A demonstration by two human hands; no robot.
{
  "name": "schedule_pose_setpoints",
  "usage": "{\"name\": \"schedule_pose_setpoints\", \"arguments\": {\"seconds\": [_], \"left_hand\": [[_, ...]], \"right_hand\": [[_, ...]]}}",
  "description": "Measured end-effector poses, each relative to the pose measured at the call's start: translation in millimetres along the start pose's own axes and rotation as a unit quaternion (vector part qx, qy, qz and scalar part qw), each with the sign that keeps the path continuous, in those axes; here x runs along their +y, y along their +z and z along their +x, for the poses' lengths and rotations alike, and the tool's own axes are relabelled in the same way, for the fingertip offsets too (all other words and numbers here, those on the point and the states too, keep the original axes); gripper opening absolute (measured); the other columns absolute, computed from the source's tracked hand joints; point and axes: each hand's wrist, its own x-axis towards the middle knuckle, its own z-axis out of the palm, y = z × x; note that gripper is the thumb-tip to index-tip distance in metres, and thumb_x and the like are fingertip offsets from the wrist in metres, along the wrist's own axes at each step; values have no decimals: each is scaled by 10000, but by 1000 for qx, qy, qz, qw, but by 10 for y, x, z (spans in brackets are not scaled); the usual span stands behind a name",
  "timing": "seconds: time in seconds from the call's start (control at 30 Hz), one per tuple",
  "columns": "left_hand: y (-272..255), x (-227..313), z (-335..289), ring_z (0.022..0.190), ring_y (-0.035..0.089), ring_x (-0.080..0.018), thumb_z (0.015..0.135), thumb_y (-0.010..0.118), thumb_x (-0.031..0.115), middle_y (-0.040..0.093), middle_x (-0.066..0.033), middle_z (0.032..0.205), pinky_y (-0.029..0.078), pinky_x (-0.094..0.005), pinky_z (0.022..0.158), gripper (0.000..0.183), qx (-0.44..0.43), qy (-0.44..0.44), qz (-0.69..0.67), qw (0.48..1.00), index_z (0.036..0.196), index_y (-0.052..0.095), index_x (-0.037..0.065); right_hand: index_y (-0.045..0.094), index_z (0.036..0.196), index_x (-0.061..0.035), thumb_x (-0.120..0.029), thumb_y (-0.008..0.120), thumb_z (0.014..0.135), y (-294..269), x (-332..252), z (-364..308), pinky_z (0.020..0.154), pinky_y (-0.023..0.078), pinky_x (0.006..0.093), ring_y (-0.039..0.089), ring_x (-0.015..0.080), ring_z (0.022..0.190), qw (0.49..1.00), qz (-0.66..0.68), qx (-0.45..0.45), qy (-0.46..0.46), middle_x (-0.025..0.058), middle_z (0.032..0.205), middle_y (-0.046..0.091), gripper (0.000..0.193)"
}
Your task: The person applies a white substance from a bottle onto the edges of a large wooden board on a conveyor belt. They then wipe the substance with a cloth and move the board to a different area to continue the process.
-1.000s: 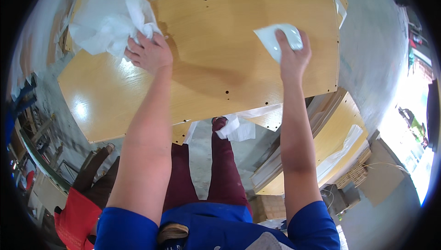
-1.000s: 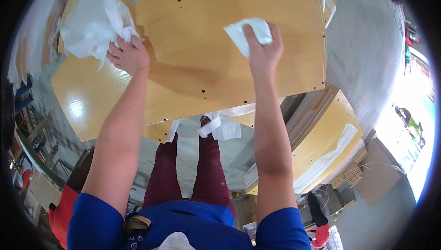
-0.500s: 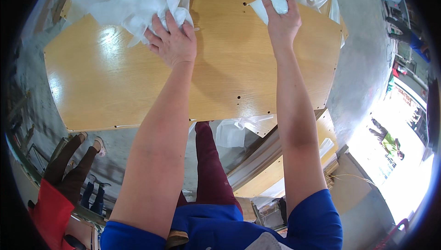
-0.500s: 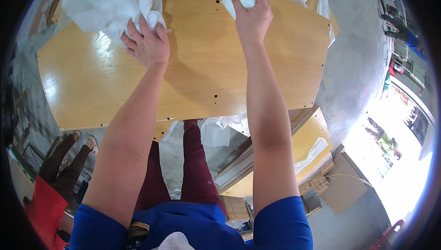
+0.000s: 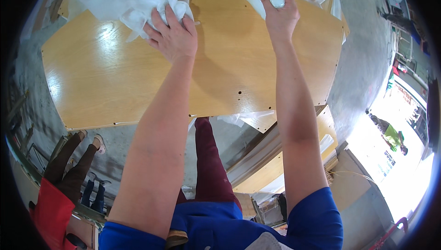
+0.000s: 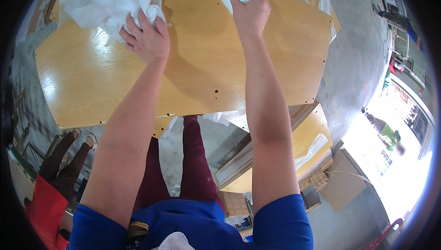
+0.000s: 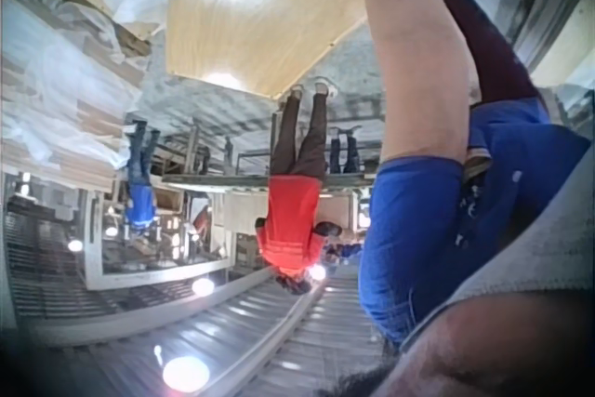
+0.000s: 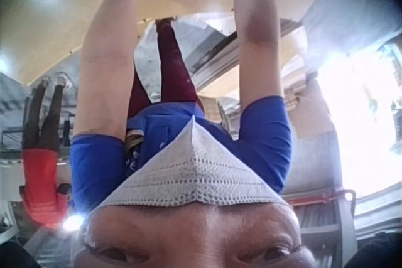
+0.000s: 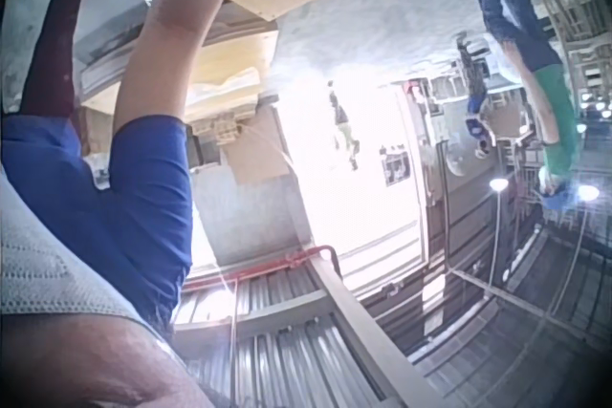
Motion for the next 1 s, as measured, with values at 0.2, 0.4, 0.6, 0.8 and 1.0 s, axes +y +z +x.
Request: {"name": "schedule_pose_setpoints", "arguments": {"seconds": [0.2,0.4,0.6,0.8,1.0], "left_hand": [[15,-10,-4,1296,164,-448,873,484,387,224,-92,1440,246,-573,992,538,7,7,-10,1000,1358,376,179],[56,-51,10,1309,138,-460,887,433,411,200,-133,1462,205,-561,1026,530,4,13,-18,1000,1357,387,169],[112,-58,-10,1300,151,-476,869,444,392,241,-138,1441,228,-565,1011,521,44,28,-27,998,1330,420,149],[98,-100,-11,1295,147,-480,869,432,419,237,-182,1427,219,-571,1009,527,61,66,-14,996,1303,429,120],[41,-16,-63,1258,332,-434,853,524,355,384,-145,1370,338,-554,985,497,110,39,8,993,1289,475,122]], "right_hand": [[565,840,-19,-293,770,731,-101,-9,-257,674,474,368,582,241,774,1000,-12,-1,13,93,855,602,360],[573,830,-15,-279,775,722,-297,-13,-690,666,473,371,586,254,757,999,-48,-8,12,105,830,604,350],[585,842,-11,-264,776,724,-501,48,-1282,660,475,373,589,262,744,998,-61,-13,26,115,814,602,338],[579,835,-11,-231,781,727,-724,116,-1867,645,470,352,580,253,732,996,-58,-15,72,114,804,589,318],[578,825,-13,-212,785,730,-869,175,-2273,628,464,338,573,231,707,992,-64,-21,103,110,793,584,302]]}}
